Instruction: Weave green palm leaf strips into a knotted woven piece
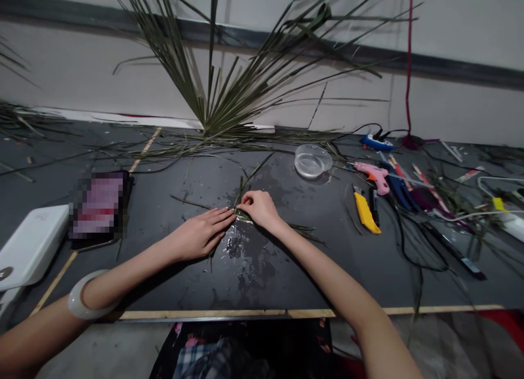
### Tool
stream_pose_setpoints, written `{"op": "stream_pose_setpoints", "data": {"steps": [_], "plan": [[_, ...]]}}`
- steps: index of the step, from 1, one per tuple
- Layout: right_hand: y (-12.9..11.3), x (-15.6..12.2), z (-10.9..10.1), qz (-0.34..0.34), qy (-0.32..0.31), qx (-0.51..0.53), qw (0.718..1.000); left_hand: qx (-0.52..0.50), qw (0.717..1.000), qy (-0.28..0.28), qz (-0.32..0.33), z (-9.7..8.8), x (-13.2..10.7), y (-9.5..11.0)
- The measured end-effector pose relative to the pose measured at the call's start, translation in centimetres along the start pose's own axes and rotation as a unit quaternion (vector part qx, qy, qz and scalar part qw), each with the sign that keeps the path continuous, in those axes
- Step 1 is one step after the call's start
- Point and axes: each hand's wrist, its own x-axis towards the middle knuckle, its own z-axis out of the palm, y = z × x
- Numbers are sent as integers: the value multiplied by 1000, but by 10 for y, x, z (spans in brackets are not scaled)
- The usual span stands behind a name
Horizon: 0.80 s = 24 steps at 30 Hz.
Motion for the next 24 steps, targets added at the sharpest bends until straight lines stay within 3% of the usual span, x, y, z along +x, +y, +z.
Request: {"op": "stream_pose_setpoints", "data": {"steps": [10,13,16,18,21,24], "plan": [[4,-5,7,-20,23,-16,999,26,1000,8,15,-3,2,2],[-2,-7,2,-42,86,-74,993,24,1000,4,18,-4,3,2],[-13,-3,-13,-121,136,-174,968,25,1000,6,17,-4,3,2],[-20,4,-24,-164,71,-231,956,26,999,7,18,-3,3,1],[-25,18,-35,-131,-87,-264,952,26,999,7,23,-2,3,0],[-24,29,-38,-118,-181,-257,942,30,999,2,27,-2,3,1]]}}
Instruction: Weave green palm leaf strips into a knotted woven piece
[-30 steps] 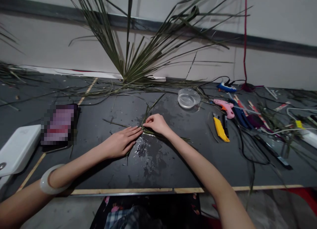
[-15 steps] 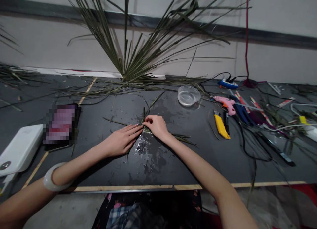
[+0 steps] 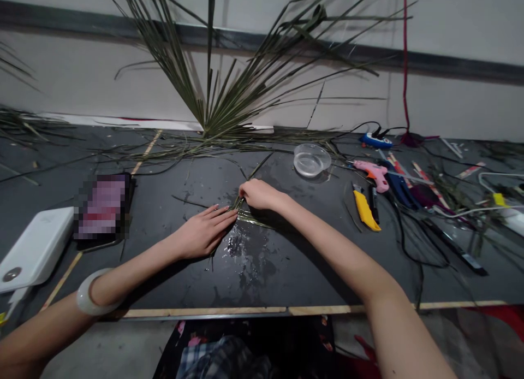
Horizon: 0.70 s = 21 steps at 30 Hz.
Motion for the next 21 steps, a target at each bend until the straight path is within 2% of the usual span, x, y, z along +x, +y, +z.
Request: {"op": "stream_pose_setpoints", "data": {"steps": [3,9,15,21], "plan": [[1,2,-1,-36,-23,-15,999,8,1000,-2,0,-1,0,1],[-6,-6,-5,-81,-44,-110,990,11,1000,-9,2,-2,0,2],[-5,-10,-5,-127,-25,-124,984,8,1000,-13,0,-2,-1,2],[-12,-4,-12,-140,-71,-131,979,14,1000,-7,-4,-2,-1,2]]}}
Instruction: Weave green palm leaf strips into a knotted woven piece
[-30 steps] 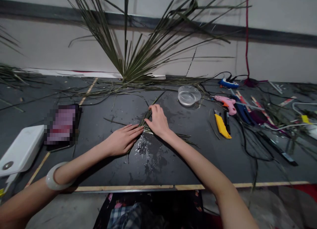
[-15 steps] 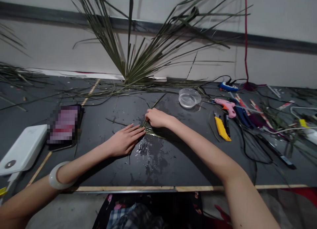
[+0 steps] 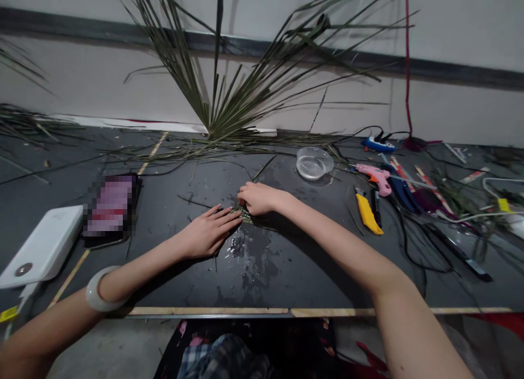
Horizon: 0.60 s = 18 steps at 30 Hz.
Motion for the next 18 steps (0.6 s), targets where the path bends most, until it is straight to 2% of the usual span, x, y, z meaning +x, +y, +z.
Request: {"op": "stream_pose_setpoints", "data": {"steps": [5,13,18], "plan": [[-3,7,-8,31,-25,-10,999,6,1000,-2,2,2,0,-1],[-11,4,-15,49,7,-96,994,6,1000,-6,1,0,0,1],[-13,4,-18,140,13,-98,985,5,1000,-11,-2,0,0,1]]}}
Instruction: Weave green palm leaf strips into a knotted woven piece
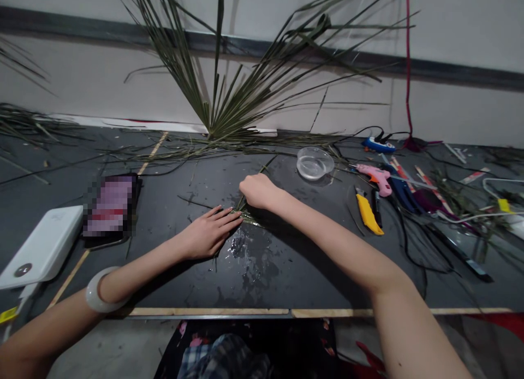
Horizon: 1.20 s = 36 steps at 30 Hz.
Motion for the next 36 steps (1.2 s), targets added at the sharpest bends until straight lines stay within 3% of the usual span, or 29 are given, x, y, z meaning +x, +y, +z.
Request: {"op": "stream_pose_setpoints", "data": {"steps": [7,10,14,21,29,33,36], "plan": [[5,-1,8,-51,39,76,995,-3,1000,-9,1,-1,0,-1],[8,0,7,-12,-22,157,987,-3,1000,-7,3,-1,0,-1],[10,1,4,21,-129,261,957,-2,1000,1,2,1,0,-1],[-2,6,5,18,-140,142,980,-6,1000,2,3,3,0,-1],[-2,12,1,-30,-200,101,974,-9,1000,6,5,4,0,-2],[7,19,2,-47,-212,128,968,-13,1000,-6,6,3,0,-2],[14,27,-1,-3,-222,231,947,-10,1000,-13,5,1,0,-2]]}}
